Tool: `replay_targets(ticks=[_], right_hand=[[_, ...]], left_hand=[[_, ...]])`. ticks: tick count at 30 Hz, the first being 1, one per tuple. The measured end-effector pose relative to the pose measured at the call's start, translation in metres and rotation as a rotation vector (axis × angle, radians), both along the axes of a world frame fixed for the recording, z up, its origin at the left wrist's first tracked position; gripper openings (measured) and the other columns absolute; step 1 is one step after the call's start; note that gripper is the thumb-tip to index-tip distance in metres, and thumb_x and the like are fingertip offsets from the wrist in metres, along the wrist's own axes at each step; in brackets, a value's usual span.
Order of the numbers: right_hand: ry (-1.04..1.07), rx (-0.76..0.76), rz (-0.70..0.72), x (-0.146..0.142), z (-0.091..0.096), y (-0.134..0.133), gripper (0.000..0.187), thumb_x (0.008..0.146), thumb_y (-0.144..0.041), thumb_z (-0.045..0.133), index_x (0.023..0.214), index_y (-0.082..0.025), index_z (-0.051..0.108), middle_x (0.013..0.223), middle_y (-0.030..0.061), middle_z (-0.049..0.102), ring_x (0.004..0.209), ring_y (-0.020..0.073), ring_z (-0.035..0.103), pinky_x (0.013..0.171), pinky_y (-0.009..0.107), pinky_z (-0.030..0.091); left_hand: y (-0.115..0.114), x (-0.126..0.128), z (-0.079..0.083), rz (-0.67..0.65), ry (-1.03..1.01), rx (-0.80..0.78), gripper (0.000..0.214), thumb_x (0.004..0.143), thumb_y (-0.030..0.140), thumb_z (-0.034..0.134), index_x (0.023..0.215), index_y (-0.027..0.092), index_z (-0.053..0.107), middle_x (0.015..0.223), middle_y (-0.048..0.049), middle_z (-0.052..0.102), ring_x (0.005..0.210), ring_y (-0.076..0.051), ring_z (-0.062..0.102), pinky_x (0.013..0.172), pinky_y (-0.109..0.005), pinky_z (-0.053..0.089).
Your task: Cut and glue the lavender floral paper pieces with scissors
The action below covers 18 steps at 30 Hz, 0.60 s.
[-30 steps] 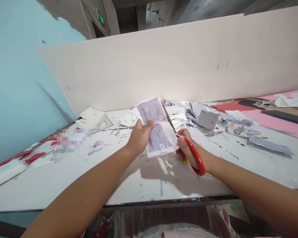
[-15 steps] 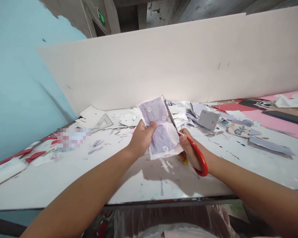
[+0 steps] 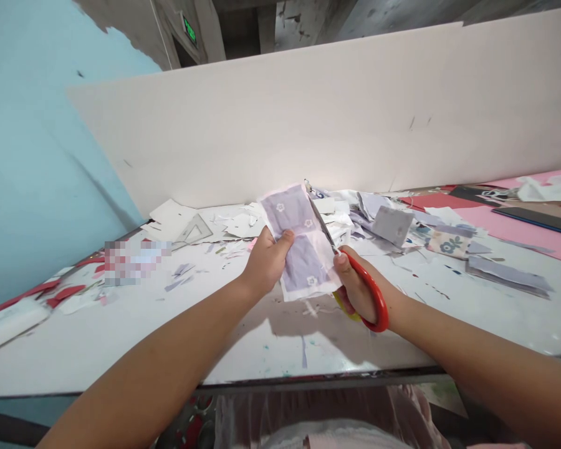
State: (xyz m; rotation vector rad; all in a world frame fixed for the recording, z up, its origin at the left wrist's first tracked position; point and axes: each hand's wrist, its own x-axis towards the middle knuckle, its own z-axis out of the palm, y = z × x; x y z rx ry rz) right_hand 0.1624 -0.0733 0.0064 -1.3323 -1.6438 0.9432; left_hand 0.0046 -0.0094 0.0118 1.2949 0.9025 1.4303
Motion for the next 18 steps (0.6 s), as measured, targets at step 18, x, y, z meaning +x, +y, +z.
replay_targets(ticks=[18], right_hand=[[0.277,0.043,0.059,0.006,-0.003,0.01,0.043,0.079,-0.063,0.033,0.064,-0.022,0.028,0.044,-0.0099,0.029,0.029,0.004,0.027,0.025,0.016,0.026]], left_hand=[[0.003,-0.002,0.011,-0.044,-0.111,0.028,0.026,0.069,0.034,0.061,0.088,0.019,0.052,0.082,-0.0011,0.062,0.073,-0.014,0.058,0.069,-0.03,0.047]])
